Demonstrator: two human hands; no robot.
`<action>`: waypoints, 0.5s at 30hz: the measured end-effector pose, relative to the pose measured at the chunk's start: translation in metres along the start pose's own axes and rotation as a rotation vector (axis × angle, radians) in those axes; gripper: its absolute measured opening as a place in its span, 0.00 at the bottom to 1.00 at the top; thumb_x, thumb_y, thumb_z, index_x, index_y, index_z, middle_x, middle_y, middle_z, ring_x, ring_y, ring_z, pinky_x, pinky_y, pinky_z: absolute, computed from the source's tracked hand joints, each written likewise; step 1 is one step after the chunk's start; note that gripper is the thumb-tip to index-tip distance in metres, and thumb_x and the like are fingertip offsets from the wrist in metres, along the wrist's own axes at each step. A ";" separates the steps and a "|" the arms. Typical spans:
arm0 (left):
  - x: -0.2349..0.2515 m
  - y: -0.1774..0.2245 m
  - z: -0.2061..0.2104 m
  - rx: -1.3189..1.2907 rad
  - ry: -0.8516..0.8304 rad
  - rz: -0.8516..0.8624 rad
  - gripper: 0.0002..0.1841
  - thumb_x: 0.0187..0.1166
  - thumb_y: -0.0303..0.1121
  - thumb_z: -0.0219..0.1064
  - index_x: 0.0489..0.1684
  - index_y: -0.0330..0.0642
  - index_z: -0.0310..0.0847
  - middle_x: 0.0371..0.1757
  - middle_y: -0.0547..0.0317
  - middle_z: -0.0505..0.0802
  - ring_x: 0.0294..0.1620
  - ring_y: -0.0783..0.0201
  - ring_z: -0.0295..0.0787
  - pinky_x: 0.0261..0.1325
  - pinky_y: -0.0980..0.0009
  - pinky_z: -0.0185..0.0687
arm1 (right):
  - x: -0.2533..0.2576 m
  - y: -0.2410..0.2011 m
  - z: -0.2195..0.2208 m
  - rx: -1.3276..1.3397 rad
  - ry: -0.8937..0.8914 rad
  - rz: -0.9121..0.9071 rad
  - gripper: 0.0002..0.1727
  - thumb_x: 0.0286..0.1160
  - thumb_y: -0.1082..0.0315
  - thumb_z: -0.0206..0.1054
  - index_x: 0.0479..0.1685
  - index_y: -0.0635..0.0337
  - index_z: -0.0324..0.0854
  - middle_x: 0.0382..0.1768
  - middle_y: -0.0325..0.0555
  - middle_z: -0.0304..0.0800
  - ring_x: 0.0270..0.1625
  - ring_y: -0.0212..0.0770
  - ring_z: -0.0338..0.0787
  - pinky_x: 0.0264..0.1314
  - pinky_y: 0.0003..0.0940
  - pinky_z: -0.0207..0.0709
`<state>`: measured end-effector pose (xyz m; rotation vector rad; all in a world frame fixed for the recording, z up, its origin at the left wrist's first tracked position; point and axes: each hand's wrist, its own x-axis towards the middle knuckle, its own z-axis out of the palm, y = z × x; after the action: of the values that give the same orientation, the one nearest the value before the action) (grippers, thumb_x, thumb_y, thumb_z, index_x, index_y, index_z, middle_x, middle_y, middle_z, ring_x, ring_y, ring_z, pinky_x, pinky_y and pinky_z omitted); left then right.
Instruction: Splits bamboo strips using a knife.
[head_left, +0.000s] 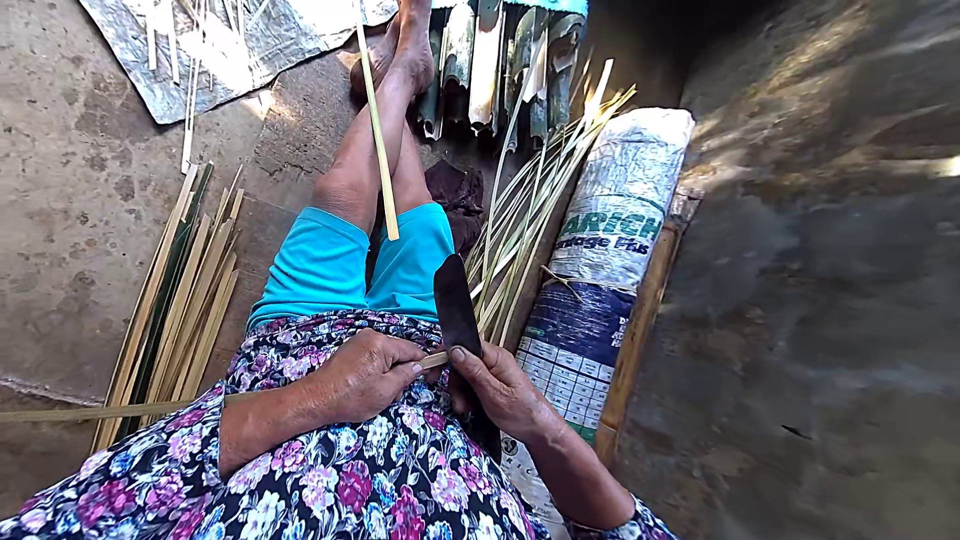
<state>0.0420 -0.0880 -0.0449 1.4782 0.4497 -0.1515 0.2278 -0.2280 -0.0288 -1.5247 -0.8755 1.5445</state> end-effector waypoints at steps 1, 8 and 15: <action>0.000 0.000 0.000 0.005 -0.001 0.005 0.14 0.89 0.32 0.55 0.49 0.37 0.89 0.24 0.70 0.85 0.22 0.85 0.73 0.29 0.86 0.70 | 0.000 0.000 -0.001 0.030 -0.010 0.008 0.14 0.93 0.63 0.47 0.48 0.55 0.79 0.39 0.27 0.94 0.21 0.16 0.82 0.25 0.14 0.78; 0.002 0.000 0.001 -0.009 0.025 0.026 0.14 0.88 0.32 0.56 0.48 0.35 0.89 0.24 0.69 0.86 0.22 0.85 0.74 0.29 0.87 0.71 | 0.005 -0.010 -0.004 0.075 -0.017 0.069 0.13 0.93 0.64 0.47 0.45 0.53 0.77 0.33 0.27 0.94 0.21 0.19 0.84 0.24 0.15 0.80; 0.002 0.002 -0.002 0.011 0.021 0.025 0.15 0.89 0.33 0.55 0.49 0.36 0.89 0.25 0.69 0.84 0.23 0.85 0.73 0.31 0.87 0.69 | 0.012 -0.013 -0.011 0.065 -0.089 0.052 0.13 0.92 0.64 0.48 0.43 0.52 0.78 0.29 0.24 0.91 0.21 0.17 0.83 0.25 0.14 0.78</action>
<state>0.0442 -0.0859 -0.0443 1.4966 0.4477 -0.1184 0.2400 -0.2121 -0.0230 -1.4521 -0.8338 1.6730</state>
